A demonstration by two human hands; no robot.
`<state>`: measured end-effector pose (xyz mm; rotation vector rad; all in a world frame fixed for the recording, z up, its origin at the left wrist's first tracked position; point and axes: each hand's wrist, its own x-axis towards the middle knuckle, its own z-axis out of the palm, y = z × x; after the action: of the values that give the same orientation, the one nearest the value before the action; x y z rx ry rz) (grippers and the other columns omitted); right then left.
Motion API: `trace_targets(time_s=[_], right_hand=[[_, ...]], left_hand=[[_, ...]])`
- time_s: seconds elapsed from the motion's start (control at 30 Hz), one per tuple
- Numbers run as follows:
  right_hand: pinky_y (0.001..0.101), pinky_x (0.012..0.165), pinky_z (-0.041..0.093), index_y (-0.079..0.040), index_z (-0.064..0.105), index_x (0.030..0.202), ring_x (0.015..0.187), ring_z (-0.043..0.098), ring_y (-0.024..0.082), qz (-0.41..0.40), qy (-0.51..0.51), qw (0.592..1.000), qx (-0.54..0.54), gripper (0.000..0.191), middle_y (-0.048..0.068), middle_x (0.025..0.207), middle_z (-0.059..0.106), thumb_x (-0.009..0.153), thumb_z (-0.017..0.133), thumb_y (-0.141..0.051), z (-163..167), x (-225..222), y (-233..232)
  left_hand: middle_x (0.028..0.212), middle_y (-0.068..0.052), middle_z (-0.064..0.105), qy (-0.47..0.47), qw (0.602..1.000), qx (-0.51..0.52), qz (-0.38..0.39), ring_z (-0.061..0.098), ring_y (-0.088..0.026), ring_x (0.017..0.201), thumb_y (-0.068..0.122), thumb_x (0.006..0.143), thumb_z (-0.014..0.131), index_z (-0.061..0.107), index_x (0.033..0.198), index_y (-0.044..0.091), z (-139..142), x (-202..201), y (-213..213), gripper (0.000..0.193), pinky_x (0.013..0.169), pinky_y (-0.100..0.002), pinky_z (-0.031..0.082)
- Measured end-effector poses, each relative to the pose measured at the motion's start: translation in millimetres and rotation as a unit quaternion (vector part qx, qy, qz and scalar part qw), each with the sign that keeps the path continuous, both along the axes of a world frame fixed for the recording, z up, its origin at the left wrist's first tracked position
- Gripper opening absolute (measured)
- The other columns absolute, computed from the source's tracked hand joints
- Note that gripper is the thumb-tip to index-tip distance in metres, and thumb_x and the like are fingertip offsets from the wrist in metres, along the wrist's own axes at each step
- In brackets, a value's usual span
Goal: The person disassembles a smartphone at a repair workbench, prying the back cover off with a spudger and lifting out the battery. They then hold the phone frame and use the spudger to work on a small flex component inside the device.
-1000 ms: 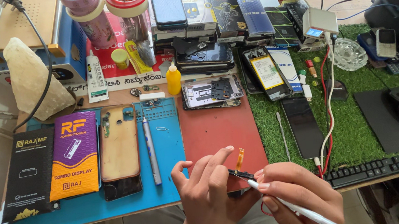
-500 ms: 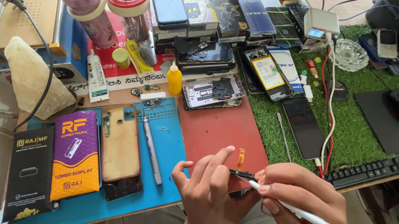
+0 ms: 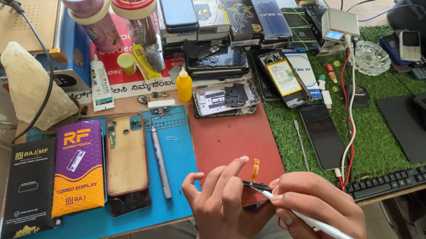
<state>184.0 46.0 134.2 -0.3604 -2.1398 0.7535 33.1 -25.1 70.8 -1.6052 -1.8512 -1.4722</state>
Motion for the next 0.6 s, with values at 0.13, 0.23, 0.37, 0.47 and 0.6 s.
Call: trace_targets(time_s=[0.13, 0.23, 0.37, 0.47, 0.6], right_hand=[[0.0333, 0.089, 0.062, -0.001, 0.068, 0.104, 0.1, 0.077, 0.022, 0.013, -0.009, 0.998, -0.062, 0.017, 0.012, 0.106, 0.072, 0.088, 0.073, -0.001, -1, 1, 3], [0.035, 0.095, 0.059, 0.0, 0.069, 0.104, 0.103, 0.074, 0.022, 0.042, -0.009, 0.987, -0.156, 0.013, 0.015, 0.11, 0.072, 0.091, 0.067, 0.002, -1, 3, 10], [0.0338, 0.094, 0.058, 0.003, 0.069, 0.103, 0.105, 0.071, 0.022, 0.083, -0.011, 0.97, -0.23, 0.01, 0.017, 0.112, 0.07, 0.095, 0.063, 0.002, 0, 2, 24], [0.0329, 0.089, 0.058, 0.005, 0.07, 0.102, 0.103, 0.071, 0.021, 0.091, -0.005, 0.957, -0.274, 0.012, 0.018, 0.11, 0.07, 0.096, 0.061, 0.001, 1, 0, 29], [0.0332, 0.083, 0.059, 0.007, 0.071, 0.099, 0.098, 0.07, 0.022, 0.082, 0.006, 0.934, -0.347, 0.013, 0.019, 0.107, 0.069, 0.095, 0.06, 0.001, 3, -2, 30]], left_hand=[[0.128, -0.008, 0.07, -0.007, 1.0, -0.003, -0.008, 0.072, -0.025, 0.101, 0.045, 0.083, 0.085, 0.036, 0.119, 0.015, 0, 0, -1, 0.068, 0.089, -0.054, 0.034], [0.125, -0.006, 0.07, -0.003, 1.0, -0.003, 0.001, 0.071, -0.026, 0.102, 0.046, 0.081, 0.086, 0.036, 0.117, 0.014, 0, 1, 1, 0.07, 0.089, -0.055, 0.034], [0.124, -0.006, 0.07, -0.005, 1.0, -0.019, 0.007, 0.069, -0.027, 0.104, 0.047, 0.076, 0.088, 0.036, 0.113, 0.014, 0, 1, 2, 0.072, 0.088, -0.057, 0.034], [0.126, -0.006, 0.068, -0.001, 1.0, -0.016, 0.005, 0.068, -0.028, 0.106, 0.047, 0.075, 0.09, 0.037, 0.113, 0.013, 0, 0, 1, 0.073, 0.089, -0.057, 0.033], [0.128, -0.005, 0.068, -0.002, 1.0, -0.02, 0.008, 0.066, -0.027, 0.108, 0.047, 0.075, 0.09, 0.042, 0.111, 0.012, 0, 0, 1, 0.07, 0.09, -0.057, 0.032]])
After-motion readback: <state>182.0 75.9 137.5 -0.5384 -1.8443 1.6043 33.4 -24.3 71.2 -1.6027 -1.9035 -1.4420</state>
